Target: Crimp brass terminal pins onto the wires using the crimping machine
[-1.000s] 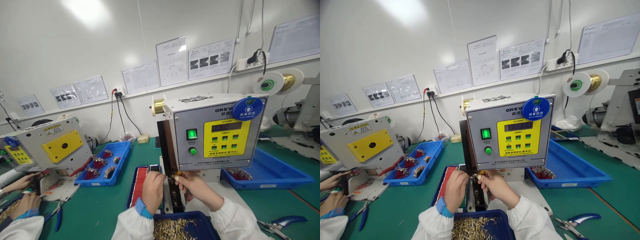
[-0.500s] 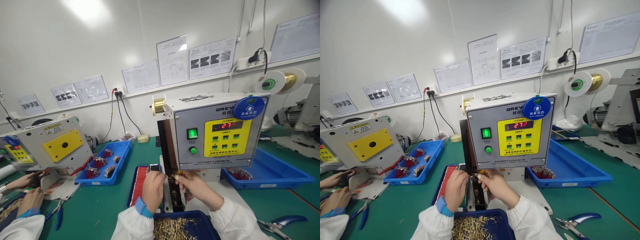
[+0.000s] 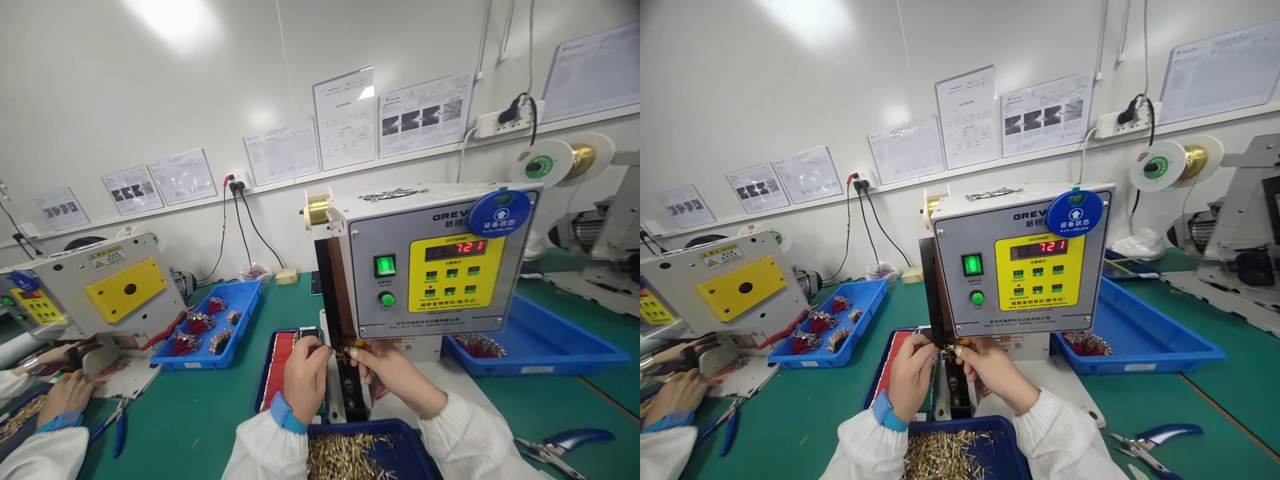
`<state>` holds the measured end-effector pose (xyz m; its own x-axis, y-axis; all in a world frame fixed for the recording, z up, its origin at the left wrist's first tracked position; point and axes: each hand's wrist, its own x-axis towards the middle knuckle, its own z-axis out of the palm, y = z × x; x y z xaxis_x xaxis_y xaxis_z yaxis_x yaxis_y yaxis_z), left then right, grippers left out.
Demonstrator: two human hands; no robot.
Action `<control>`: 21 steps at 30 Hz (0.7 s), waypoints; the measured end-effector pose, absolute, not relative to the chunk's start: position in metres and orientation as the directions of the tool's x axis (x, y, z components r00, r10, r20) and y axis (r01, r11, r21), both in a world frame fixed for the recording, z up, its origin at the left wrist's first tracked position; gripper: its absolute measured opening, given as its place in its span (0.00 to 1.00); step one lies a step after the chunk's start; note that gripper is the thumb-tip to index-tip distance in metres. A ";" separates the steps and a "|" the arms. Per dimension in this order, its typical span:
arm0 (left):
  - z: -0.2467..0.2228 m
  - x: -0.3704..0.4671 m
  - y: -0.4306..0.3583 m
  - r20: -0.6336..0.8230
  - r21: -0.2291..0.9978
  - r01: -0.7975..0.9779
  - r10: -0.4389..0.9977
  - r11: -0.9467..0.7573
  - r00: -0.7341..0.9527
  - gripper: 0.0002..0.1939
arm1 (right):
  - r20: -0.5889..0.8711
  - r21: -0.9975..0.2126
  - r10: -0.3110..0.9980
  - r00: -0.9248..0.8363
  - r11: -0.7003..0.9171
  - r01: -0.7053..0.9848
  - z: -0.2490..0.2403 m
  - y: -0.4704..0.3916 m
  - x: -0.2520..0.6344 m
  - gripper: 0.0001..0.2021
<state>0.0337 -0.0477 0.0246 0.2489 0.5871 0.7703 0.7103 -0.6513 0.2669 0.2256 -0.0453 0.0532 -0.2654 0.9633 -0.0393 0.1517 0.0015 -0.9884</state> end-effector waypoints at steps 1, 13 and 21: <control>0.025 0.034 -0.048 0.775 0.266 0.711 0.584 -0.650 0.244 0.13 | -0.034 -0.989 0.963 -0.266 0.005 0.146 0.054 -0.046 0.225 0.13; 0.023 0.033 -0.046 0.782 0.250 0.692 0.563 -0.677 0.267 0.13 | -0.145 -0.972 0.976 -0.165 -0.109 0.209 0.057 -0.049 0.220 0.12; 0.024 0.034 -0.048 0.779 0.245 0.693 0.563 -0.678 0.275 0.11 | -0.091 -0.975 0.984 -0.151 -0.057 0.214 0.058 -0.048 0.217 0.12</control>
